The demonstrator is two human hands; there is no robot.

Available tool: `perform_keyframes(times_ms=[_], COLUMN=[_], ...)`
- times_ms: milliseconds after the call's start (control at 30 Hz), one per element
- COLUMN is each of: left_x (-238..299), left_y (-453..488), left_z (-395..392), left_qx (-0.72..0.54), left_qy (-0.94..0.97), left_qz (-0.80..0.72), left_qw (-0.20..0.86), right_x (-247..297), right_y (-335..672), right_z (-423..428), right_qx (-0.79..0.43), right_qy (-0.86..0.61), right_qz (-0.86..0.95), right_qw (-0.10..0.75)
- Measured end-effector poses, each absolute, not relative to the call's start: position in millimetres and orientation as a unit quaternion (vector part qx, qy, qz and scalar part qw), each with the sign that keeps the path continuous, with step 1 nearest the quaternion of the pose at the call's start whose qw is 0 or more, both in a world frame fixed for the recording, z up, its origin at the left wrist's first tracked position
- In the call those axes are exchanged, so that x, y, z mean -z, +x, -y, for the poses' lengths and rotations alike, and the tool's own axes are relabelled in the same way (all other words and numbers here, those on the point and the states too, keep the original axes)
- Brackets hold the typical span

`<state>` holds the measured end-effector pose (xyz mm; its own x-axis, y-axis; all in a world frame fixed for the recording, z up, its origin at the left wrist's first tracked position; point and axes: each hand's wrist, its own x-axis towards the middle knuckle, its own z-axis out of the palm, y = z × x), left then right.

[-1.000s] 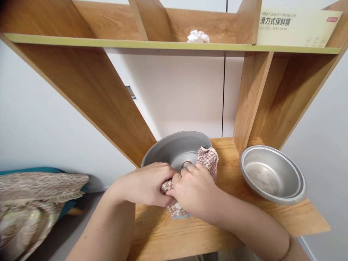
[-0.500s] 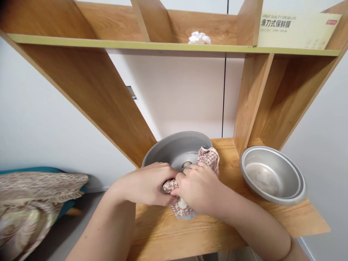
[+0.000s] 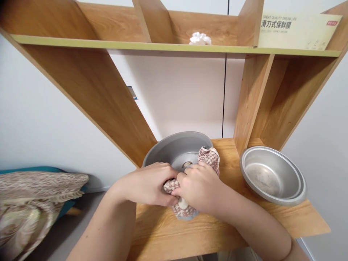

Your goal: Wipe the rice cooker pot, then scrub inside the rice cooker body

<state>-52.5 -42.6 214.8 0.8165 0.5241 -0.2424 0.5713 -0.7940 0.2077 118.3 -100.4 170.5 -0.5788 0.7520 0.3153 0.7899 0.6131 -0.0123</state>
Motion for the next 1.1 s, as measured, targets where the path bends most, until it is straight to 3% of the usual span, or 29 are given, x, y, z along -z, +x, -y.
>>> perform_keyframes(times_ms=[400,1100], left_x=[-213,-213], left_y=[-51,-53], left_z=[44,42], left_qx=[0.102,0.098], left_qy=[0.941,0.941], left_qz=[-0.300,-0.302], left_qw=[0.117,0.119], right_x=[-163,-167], right_y=[99,117], right_z=[104,99], right_qx=[0.085,0.068], right_qy=[-0.481,-0.423], right_qz=[0.859,0.892], right_qw=[0.150,0.145])
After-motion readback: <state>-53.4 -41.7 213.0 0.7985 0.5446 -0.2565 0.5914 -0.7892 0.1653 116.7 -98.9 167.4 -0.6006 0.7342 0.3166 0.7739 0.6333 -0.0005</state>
